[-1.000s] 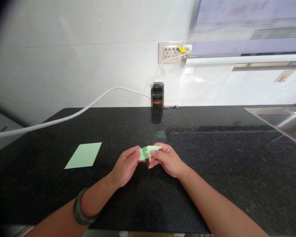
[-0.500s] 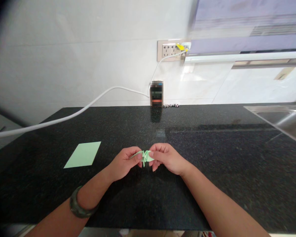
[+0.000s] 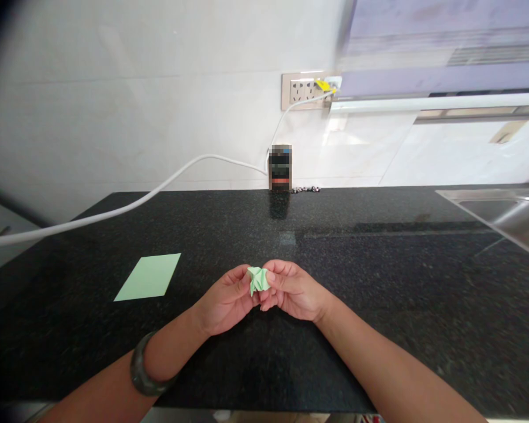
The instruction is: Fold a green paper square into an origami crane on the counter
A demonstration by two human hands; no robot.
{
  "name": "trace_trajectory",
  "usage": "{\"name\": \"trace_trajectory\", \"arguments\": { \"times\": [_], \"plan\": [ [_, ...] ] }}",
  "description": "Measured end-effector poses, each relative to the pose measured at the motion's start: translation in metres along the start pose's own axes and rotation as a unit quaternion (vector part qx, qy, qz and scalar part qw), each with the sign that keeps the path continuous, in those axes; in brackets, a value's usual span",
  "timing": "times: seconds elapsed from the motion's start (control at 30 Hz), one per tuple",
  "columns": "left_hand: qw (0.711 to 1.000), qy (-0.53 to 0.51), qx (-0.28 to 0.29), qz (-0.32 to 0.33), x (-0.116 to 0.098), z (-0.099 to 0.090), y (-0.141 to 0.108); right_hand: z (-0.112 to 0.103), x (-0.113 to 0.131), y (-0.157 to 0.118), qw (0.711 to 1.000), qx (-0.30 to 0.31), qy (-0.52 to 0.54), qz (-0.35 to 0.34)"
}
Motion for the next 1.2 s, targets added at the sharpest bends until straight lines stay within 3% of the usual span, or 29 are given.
{"name": "trace_trajectory", "arguments": {
  "times": [0.8, 1.2],
  "plan": [
    [1.000, 0.018, 0.008, 0.007, 0.0027, 0.0017, -0.0022, 0.0014, -0.0053, -0.0016, 0.999, 0.033, -0.007, -0.022],
    [1.000, 0.014, 0.000, -0.001, 0.0028, 0.0015, -0.0034, 0.0003, -0.0066, -0.0011, 1.000, 0.015, -0.019, -0.011]
  ]
}}
Point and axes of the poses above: each hand's wrist, its own y-axis towards the middle knuckle, its own z-axis out of the palm, x = y × z, the point moved 5 cm from there along y, towards the middle knuckle, and after that the axes turned 9 degrees about z, right-handed, at the moved point
